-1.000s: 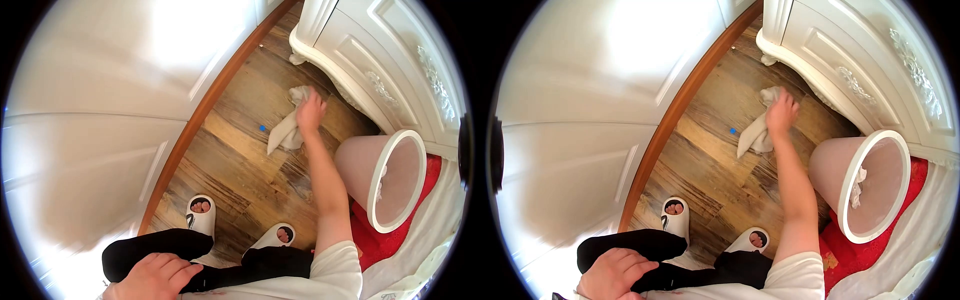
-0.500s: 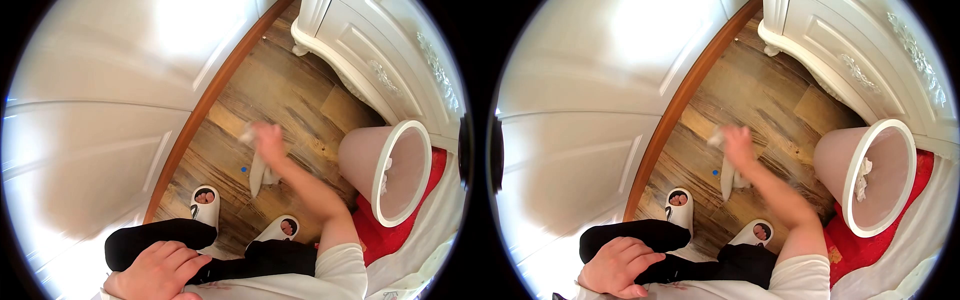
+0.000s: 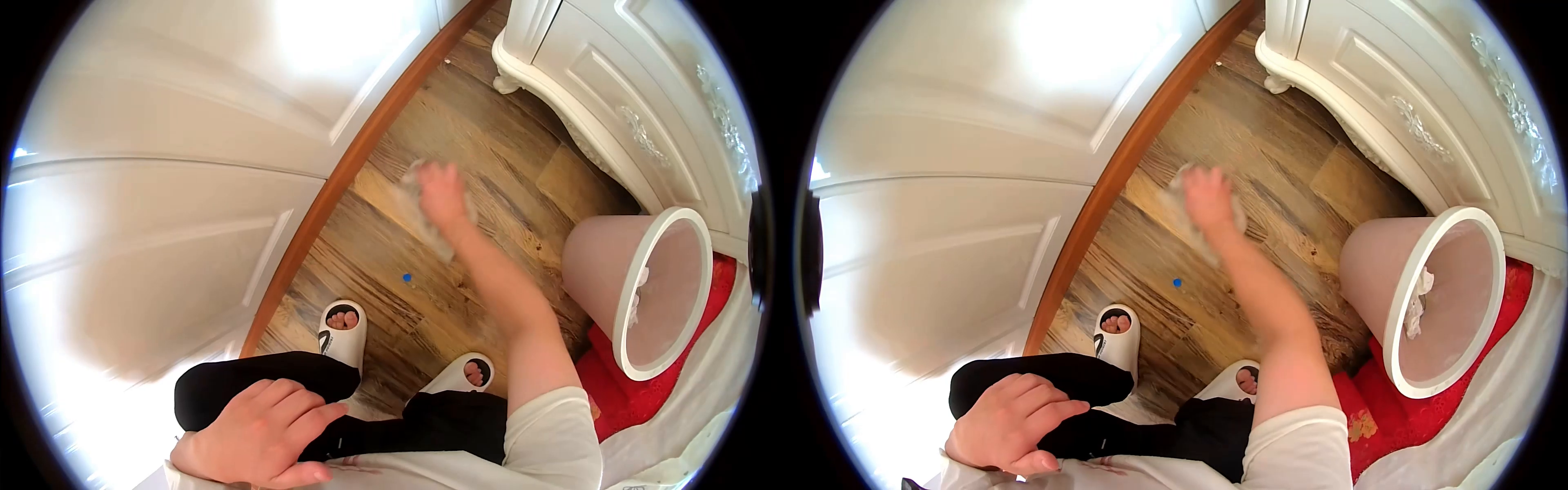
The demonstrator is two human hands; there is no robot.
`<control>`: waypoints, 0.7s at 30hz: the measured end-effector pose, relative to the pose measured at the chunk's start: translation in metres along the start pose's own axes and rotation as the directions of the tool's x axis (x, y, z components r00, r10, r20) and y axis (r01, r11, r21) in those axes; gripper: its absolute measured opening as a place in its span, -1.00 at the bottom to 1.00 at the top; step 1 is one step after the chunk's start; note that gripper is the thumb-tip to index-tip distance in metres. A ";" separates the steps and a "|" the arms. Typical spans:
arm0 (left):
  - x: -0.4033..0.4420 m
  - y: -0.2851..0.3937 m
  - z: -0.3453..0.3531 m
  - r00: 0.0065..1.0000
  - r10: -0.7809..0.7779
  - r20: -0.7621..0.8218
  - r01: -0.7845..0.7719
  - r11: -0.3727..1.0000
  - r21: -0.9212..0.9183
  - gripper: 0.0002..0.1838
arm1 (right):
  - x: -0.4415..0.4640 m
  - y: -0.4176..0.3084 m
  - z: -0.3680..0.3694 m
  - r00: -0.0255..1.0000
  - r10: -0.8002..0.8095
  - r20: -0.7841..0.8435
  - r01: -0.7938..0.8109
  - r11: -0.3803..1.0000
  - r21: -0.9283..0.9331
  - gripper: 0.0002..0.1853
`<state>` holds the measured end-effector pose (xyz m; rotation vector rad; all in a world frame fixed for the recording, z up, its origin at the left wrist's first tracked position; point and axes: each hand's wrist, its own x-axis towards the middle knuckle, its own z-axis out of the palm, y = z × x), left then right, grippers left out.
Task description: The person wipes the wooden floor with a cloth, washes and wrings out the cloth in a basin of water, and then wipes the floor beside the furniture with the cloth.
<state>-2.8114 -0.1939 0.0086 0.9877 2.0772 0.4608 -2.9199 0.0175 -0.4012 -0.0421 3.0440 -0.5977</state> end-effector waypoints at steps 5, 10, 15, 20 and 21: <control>-0.004 -0.001 0.002 0.997 0.055 0.046 -0.055 0.998 0.015 -0.31 | -0.054 -0.043 0.018 0.973 -0.232 -0.017 0.229 0.938 0.262 -0.58; -0.007 -0.003 -0.001 0.997 0.036 0.070 -0.035 0.999 -0.006 -0.32 | -0.016 0.027 -0.058 0.987 0.153 -0.041 -0.136 0.952 0.276 -0.66; -0.012 -0.004 -0.014 0.989 -0.083 0.121 0.096 0.989 -0.109 -0.26 | 0.043 0.128 -0.060 0.789 0.545 -0.284 -0.524 0.838 0.152 -0.52; -0.007 -0.012 -0.020 0.992 -0.076 0.101 0.089 0.988 -0.126 -0.27 | 0.050 0.029 -0.038 0.950 0.311 -0.024 -0.312 0.948 -0.067 -0.20; -0.007 -0.013 -0.021 0.992 -0.073 0.099 0.085 0.988 -0.126 -0.27 | 0.045 0.003 -0.031 0.981 0.192 0.038 -0.190 0.980 -0.056 -0.17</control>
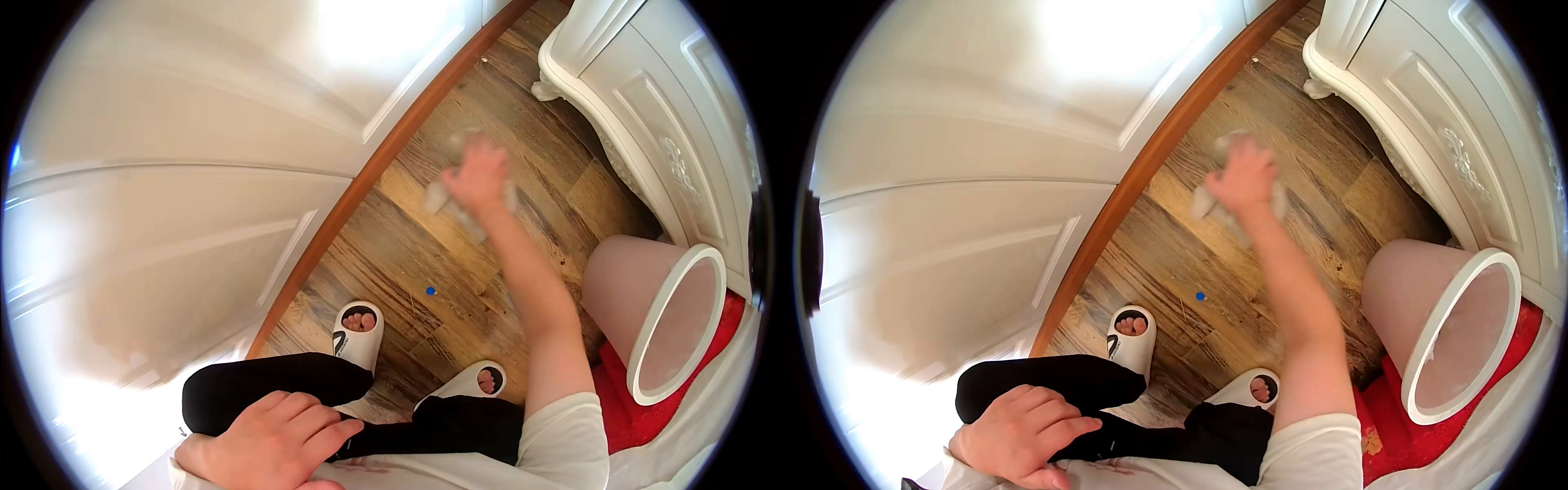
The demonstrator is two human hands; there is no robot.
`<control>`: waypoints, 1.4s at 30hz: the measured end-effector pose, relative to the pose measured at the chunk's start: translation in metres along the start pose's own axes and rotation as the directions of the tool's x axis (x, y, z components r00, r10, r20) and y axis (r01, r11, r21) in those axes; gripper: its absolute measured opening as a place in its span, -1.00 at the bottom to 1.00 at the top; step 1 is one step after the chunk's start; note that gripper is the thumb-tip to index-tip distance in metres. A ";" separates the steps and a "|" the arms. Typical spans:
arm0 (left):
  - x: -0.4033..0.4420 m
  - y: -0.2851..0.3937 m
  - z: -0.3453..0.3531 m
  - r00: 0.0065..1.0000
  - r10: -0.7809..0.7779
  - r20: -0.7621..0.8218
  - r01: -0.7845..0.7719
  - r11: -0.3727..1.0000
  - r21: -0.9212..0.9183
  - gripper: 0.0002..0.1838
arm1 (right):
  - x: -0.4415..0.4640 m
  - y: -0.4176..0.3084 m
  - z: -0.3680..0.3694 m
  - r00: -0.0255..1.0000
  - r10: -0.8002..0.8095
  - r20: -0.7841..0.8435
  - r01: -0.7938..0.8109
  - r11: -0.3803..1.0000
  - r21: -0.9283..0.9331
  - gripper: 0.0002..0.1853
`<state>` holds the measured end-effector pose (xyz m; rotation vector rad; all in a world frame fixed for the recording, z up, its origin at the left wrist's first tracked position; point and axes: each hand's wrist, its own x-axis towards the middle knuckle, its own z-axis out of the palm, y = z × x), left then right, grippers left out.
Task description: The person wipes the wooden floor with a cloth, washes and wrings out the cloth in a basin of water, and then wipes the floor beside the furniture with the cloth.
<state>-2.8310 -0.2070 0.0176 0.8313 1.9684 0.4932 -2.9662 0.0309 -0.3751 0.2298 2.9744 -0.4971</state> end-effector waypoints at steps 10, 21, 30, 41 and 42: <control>0.004 0.001 -0.003 0.999 0.052 -0.014 -0.052 0.998 0.033 -0.29 | -0.093 -0.066 0.027 0.752 -0.618 0.229 0.641 0.766 -0.040 -0.20; 0.004 -0.007 -0.009 0.999 0.043 -0.031 -0.041 0.998 0.047 -0.29 | 0.064 0.010 0.004 0.964 0.179 -0.197 -0.160 0.981 0.112 -0.40; 0.021 0.004 -0.016 0.995 0.089 -0.043 -0.086 0.993 0.081 -0.42 | -0.054 -0.100 0.034 0.857 -0.428 0.286 0.458 0.888 -0.044 -0.20; 0.017 -0.001 -0.008 0.949 0.292 -0.116 -0.278 0.952 0.125 -0.51 | -0.025 -0.023 -0.011 0.981 0.000 -0.192 0.041 0.977 0.210 -0.44; 0.018 -0.002 -0.010 0.947 0.297 -0.120 -0.283 0.951 0.122 -0.51 | -0.001 -0.005 0.003 0.961 -0.009 -0.275 0.053 0.987 0.154 -0.44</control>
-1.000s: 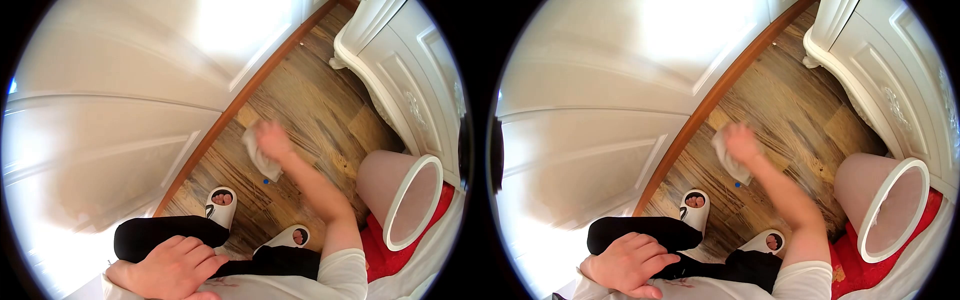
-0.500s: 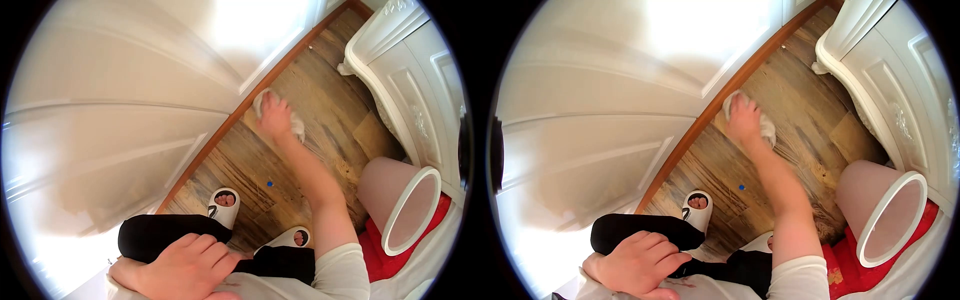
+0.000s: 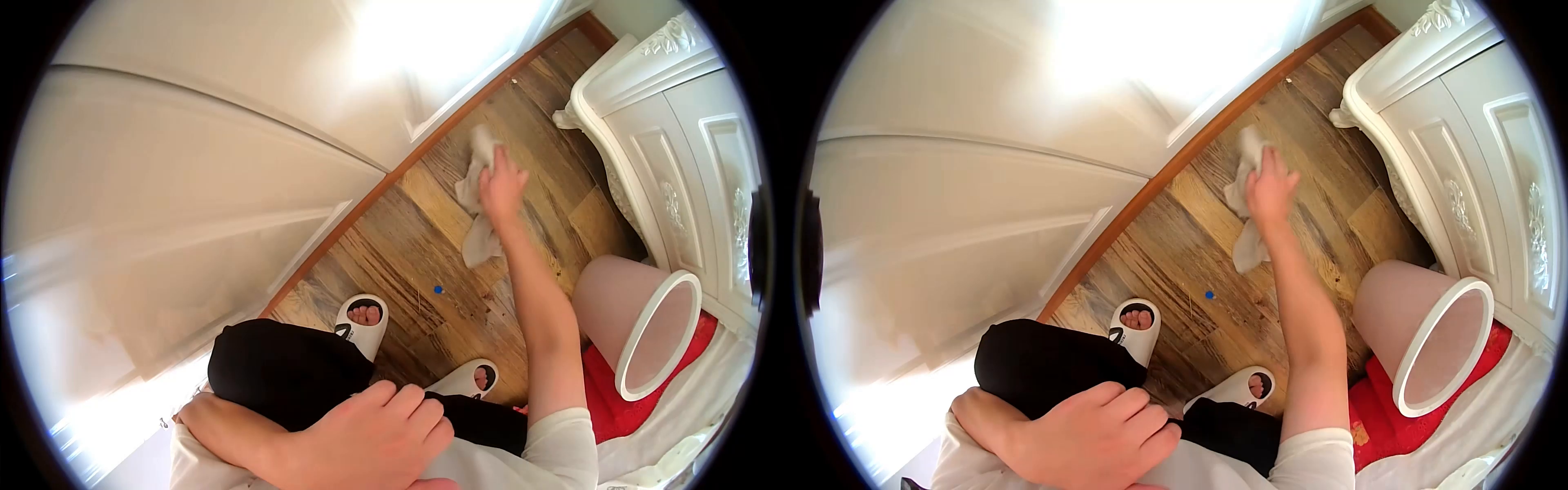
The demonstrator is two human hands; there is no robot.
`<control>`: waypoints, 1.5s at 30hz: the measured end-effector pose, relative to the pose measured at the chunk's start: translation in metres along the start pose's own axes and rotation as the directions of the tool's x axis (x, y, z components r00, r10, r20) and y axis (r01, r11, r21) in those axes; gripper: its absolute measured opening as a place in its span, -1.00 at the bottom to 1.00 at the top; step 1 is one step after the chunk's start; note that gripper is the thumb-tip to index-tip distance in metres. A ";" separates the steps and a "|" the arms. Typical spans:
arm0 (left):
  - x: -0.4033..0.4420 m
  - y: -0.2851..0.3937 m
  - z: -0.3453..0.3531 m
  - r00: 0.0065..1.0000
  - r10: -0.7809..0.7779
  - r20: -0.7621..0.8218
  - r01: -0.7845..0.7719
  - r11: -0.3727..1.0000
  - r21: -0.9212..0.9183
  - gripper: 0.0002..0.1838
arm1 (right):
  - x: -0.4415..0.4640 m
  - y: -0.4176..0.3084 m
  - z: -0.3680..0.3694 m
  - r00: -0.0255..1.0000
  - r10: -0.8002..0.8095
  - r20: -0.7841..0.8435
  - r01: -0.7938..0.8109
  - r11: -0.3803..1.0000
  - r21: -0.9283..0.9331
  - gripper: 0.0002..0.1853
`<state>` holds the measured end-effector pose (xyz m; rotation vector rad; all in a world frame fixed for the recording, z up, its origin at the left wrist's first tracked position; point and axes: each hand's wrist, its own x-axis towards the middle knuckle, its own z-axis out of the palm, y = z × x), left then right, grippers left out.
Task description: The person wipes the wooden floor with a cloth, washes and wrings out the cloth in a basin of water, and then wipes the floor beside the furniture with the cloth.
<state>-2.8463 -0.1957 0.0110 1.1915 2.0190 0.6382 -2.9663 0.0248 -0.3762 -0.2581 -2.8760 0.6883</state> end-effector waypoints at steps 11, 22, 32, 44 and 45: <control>0.025 -0.014 0.029 0.990 0.090 -0.113 -0.079 0.992 0.096 -0.41 | -0.116 -0.112 0.052 0.817 -0.396 0.420 0.399 0.913 0.084 -0.40; 0.040 -0.011 0.047 0.995 0.095 -0.041 -0.090 0.991 0.100 -0.39 | -0.025 -0.005 -0.043 0.944 0.326 0.047 -0.329 0.939 0.098 -0.39; 0.051 -0.015 0.051 0.994 0.112 -0.002 -0.112 0.990 0.082 -0.38 | -0.103 -0.024 -0.036 0.898 0.175 0.403 -0.043 0.948 -0.315 -0.23; 0.068 -0.007 0.069 0.989 0.111 0.095 -0.117 0.992 0.053 -0.35 | -0.065 0.041 -0.071 0.785 0.611 0.104 -0.609 0.728 0.317 -0.40; 0.069 -0.008 0.069 0.990 0.106 0.096 -0.112 0.992 0.054 -0.35 | -0.053 0.059 -0.059 0.798 0.601 0.047 -0.588 0.757 0.284 -0.39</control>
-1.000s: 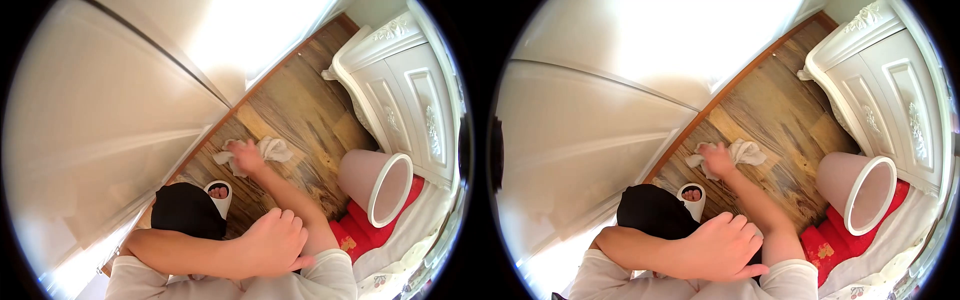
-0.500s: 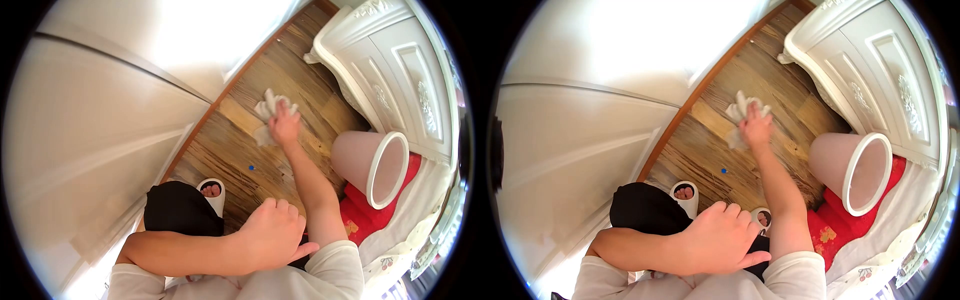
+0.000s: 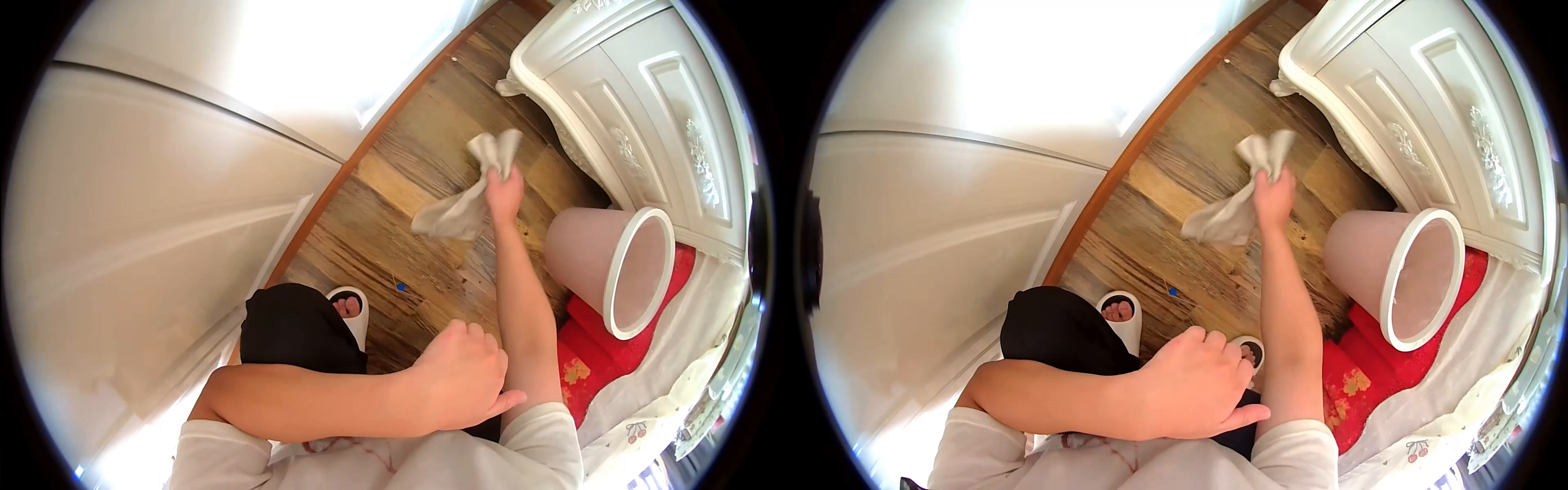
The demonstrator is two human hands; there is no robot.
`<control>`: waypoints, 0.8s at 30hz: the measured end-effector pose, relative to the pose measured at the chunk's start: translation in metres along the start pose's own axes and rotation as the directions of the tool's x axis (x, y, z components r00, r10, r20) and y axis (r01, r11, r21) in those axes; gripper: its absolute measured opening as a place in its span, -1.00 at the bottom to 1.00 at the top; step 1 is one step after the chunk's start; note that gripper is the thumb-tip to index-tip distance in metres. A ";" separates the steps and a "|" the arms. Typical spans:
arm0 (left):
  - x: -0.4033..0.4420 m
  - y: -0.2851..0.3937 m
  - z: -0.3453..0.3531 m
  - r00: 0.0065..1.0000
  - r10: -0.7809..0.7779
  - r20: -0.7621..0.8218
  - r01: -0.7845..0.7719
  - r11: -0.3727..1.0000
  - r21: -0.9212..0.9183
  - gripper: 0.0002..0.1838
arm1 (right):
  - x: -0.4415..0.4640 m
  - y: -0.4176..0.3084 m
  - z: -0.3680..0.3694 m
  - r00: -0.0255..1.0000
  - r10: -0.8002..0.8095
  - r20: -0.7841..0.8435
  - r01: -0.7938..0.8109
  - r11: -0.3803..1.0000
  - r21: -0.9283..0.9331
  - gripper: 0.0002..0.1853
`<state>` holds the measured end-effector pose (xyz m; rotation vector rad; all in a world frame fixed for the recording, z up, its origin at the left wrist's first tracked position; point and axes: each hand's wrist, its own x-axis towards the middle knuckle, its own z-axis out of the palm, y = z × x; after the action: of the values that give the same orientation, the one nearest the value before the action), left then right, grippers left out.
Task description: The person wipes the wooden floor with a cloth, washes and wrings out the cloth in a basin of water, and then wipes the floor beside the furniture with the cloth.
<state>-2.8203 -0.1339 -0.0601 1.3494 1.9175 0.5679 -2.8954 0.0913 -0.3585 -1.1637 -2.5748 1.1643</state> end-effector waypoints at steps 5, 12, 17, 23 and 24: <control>0.007 -0.002 -0.005 1.000 0.012 -0.008 -0.012 0.999 0.036 -0.42 | 0.002 -0.032 0.069 0.973 -0.227 0.051 0.231 0.924 -0.305 -0.36; 0.037 -0.006 -0.006 0.953 0.156 -0.258 -0.176 0.983 -0.056 -0.54 | -0.145 -0.088 0.131 0.607 -0.447 0.657 0.632 0.773 -0.058 -0.37; 0.043 -0.006 0.012 0.959 0.191 -0.208 -0.205 0.978 -0.046 -0.56 | -0.144 -0.073 0.095 0.746 -0.423 0.515 0.427 0.896 0.118 -0.40; 0.041 -0.003 0.005 0.961 0.171 -0.217 -0.192 0.978 -0.080 -0.58 | -0.018 -0.035 0.053 0.968 -0.246 -0.059 0.232 0.956 -0.177 -0.45; 0.042 -0.003 0.004 0.957 0.164 -0.239 -0.188 0.979 -0.082 -0.59 | -0.007 -0.035 0.057 0.961 -0.272 -0.043 0.255 0.937 -0.239 -0.47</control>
<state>-2.8277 -0.0961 -0.0771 1.4481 1.9286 0.9369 -2.9326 0.0374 -0.3736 -0.8396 -2.7548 0.7666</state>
